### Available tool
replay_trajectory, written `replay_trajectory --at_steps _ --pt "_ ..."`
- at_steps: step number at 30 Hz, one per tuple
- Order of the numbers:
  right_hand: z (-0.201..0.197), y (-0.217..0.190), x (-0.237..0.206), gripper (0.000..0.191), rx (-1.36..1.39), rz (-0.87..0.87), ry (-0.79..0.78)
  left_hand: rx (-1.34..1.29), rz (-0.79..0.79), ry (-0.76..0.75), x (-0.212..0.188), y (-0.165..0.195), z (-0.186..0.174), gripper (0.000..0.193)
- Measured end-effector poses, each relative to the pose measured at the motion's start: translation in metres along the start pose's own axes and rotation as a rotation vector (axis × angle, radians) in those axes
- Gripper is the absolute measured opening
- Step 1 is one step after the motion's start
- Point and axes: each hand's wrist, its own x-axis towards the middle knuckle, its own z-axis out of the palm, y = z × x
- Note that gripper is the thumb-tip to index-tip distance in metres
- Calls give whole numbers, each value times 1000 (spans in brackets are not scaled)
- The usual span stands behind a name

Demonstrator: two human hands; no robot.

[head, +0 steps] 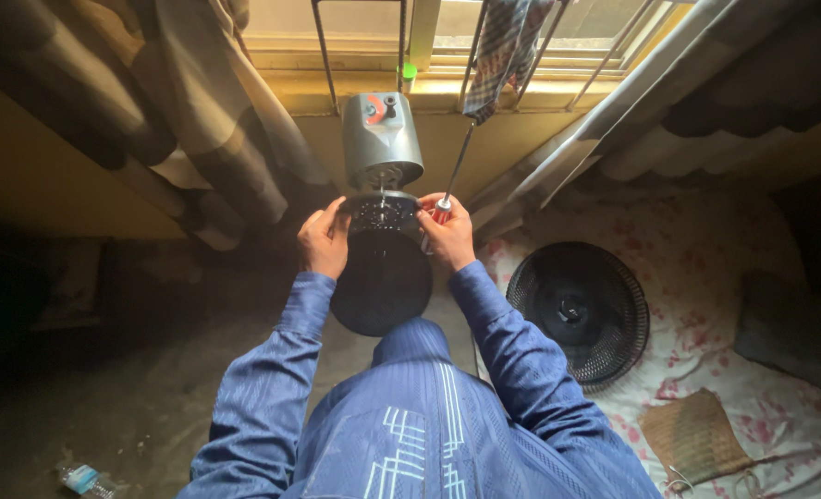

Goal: The person sits on the floor in front of a wall-mounted electric appliance and uses a red-handled screwdriver to unscrew its base. They loosen screws, detach a round grille-like cover, handle small screws by hand, and work on the appliance's underside near a window.

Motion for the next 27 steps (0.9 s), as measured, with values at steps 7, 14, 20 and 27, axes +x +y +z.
replay_trajectory --at_steps 7,14,20,27 --pt "2 5 12 17 16 -38 -28 -71 27 3 6 -8 5 31" --pt "6 -1 18 16 54 -10 -8 -97 -26 -13 21 -15 13 32" --pt "9 -7 20 16 43 -22 0 -102 -13 8 25 -22 20 34" --pt "11 0 28 17 44 -32 2 -139 80 48 27 -34 25 34"
